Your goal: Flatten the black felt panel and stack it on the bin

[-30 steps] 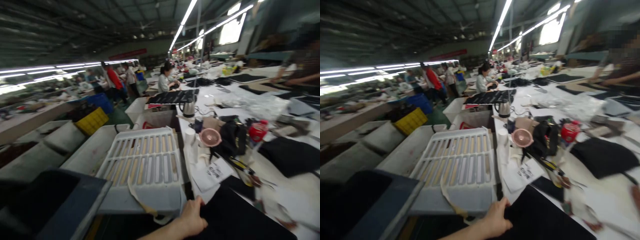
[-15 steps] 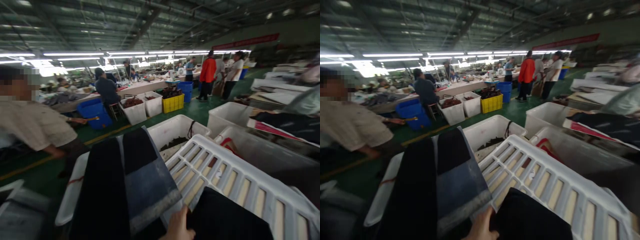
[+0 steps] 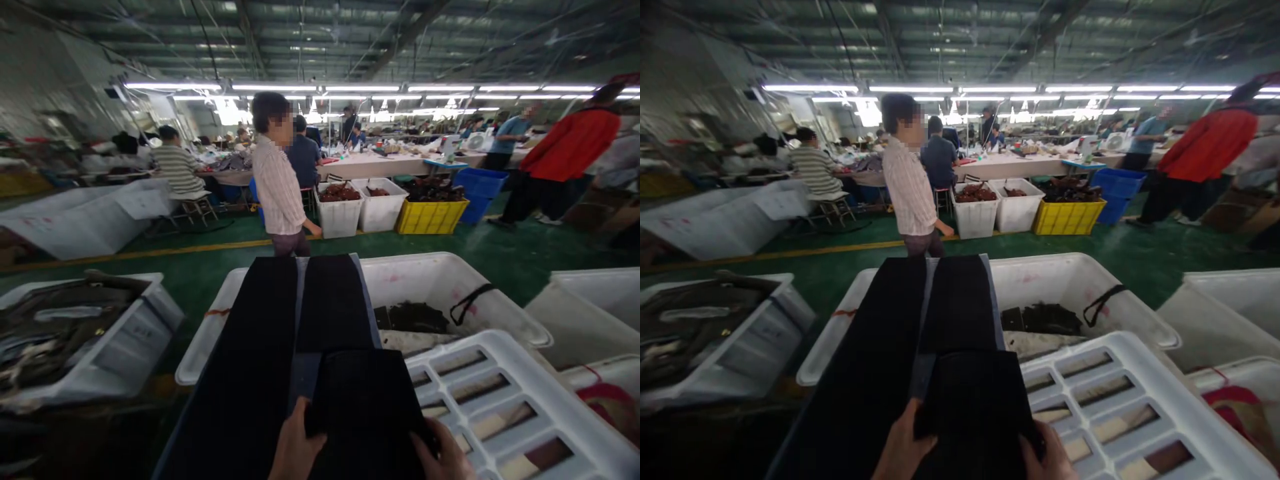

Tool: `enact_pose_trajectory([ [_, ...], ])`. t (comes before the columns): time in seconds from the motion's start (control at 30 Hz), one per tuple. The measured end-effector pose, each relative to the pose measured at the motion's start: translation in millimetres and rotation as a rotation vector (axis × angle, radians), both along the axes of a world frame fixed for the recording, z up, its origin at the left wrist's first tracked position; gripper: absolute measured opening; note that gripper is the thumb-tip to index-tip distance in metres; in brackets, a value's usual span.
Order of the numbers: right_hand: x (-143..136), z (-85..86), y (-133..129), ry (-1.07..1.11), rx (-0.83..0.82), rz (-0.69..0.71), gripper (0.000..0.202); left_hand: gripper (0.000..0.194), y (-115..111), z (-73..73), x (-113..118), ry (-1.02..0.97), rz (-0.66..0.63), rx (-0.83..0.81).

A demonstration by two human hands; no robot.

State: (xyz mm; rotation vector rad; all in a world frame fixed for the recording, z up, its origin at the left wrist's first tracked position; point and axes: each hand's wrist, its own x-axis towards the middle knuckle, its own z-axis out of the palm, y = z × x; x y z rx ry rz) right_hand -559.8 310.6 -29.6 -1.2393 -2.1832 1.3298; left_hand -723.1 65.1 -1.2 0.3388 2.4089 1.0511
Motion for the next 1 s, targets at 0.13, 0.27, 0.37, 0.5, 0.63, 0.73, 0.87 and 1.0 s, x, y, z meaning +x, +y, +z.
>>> enact_pose_trajectory([
  [0.13, -61, -6.1, 7, 0.027, 0.077, 0.09, 0.044, 0.039, 3, -10.8, -41, -0.03, 0.07, 0.033],
  [0.27, -110, -14.8, 15, 0.011, 0.091, 0.167, 0.039, 0.037, 7, -20.3, -81, -0.003, 0.093, 0.062],
  [0.37, -139, -22.9, 22, 0.004, 0.114, 0.191, 0.041, 0.036, 10, -29.5, -105, -0.012, 0.107, 0.076],
  [0.5, -168, -34.9, 29, 0.0, 0.141, 0.223, 0.042, 0.036, 14, -39.4, -130, -0.039, 0.121, 0.071],
  [0.63, -185, -44.5, 34, -0.007, 0.142, 0.211, 0.043, 0.034, 18, -46.3, -147, -0.063, 0.121, 0.073],
  [0.73, -192, -49.0, 37, -0.029, 0.126, 0.205, 0.045, 0.034, 20, -50.3, -154, -0.085, 0.126, 0.097],
  [0.87, -196, -51.8, 42, -0.056, 0.13, 0.203, 0.044, 0.032, 24, -52.3, -159, -0.122, 0.132, 0.128],
  [1.0, -198, -51.3, 45, -0.045, 0.116, 0.213, 0.041, 0.032, 26, -53.9, -163, -0.151, 0.136, 0.129],
])
